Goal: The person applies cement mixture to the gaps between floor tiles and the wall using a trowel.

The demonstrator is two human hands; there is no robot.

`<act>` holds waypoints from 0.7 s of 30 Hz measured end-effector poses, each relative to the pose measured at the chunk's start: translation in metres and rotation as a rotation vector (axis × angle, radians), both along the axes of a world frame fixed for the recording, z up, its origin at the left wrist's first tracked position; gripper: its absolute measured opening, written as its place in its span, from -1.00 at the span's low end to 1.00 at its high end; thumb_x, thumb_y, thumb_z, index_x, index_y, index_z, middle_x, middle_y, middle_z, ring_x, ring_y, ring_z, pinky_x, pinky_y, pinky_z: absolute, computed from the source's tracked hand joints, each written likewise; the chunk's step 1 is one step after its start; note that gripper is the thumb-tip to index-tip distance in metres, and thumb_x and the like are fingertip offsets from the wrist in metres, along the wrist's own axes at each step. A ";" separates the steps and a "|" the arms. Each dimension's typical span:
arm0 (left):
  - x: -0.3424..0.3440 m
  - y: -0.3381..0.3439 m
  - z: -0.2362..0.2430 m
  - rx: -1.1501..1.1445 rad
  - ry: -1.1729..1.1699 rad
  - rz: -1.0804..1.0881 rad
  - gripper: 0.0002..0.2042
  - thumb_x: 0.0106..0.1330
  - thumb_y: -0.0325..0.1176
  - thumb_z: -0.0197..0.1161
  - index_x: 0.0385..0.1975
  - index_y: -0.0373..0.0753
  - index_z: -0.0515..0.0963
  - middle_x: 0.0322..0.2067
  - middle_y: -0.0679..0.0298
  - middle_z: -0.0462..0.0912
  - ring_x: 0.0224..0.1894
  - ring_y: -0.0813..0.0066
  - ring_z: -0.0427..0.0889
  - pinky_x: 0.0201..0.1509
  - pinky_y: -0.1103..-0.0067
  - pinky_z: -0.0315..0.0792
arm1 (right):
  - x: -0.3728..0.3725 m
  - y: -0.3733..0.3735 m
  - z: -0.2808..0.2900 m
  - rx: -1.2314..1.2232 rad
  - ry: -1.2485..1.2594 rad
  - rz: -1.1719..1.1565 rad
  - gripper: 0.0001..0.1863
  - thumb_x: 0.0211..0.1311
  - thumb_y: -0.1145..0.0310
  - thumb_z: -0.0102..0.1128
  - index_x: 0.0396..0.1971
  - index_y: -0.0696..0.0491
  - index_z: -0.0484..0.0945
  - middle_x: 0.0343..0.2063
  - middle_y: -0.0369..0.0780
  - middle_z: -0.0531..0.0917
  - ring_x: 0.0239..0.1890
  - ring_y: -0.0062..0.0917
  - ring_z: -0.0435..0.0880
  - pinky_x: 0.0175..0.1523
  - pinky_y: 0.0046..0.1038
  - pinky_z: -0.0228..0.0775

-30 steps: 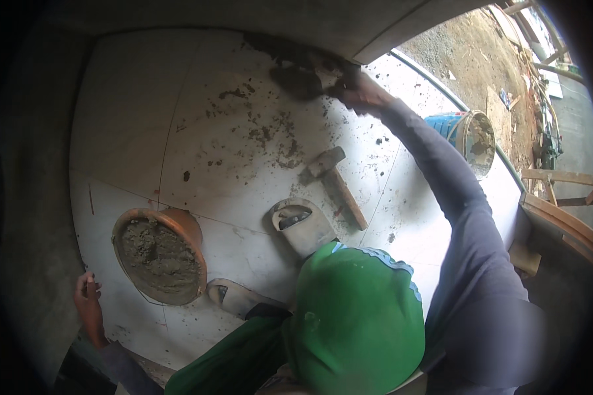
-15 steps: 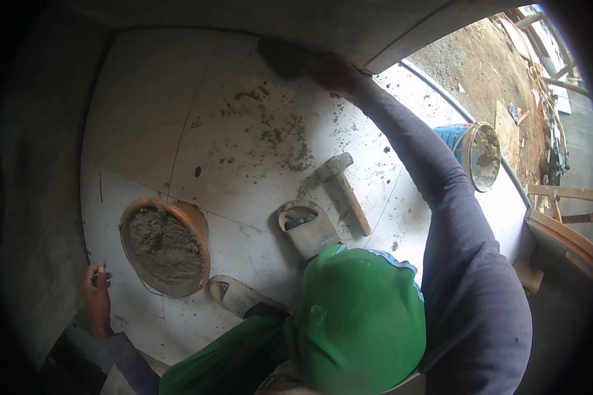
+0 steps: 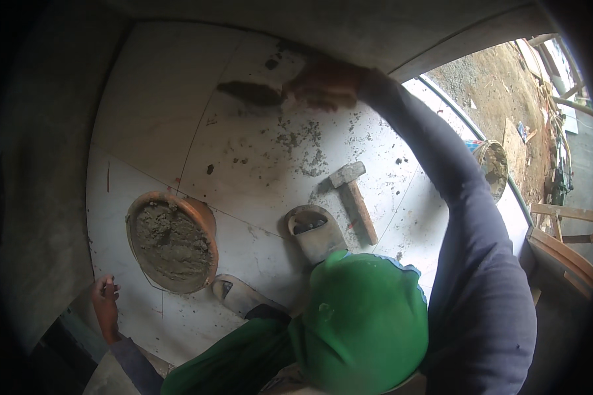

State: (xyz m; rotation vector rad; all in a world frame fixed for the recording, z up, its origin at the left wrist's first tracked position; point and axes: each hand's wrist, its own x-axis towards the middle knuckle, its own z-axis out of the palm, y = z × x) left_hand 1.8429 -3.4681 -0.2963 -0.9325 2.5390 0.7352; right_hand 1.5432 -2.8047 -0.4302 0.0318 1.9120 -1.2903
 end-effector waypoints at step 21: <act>-0.017 0.000 -0.019 0.030 -0.032 -0.056 -0.59 0.60 -0.10 0.21 0.17 -0.33 0.66 -0.06 0.26 0.72 -0.08 0.50 0.72 0.00 0.46 0.54 | -0.020 0.030 -0.067 0.201 0.264 -0.170 -0.54 0.58 -0.02 0.27 -0.22 0.15 0.72 -0.71 -0.25 0.60 -0.80 -0.58 0.53 -0.71 -0.47 0.34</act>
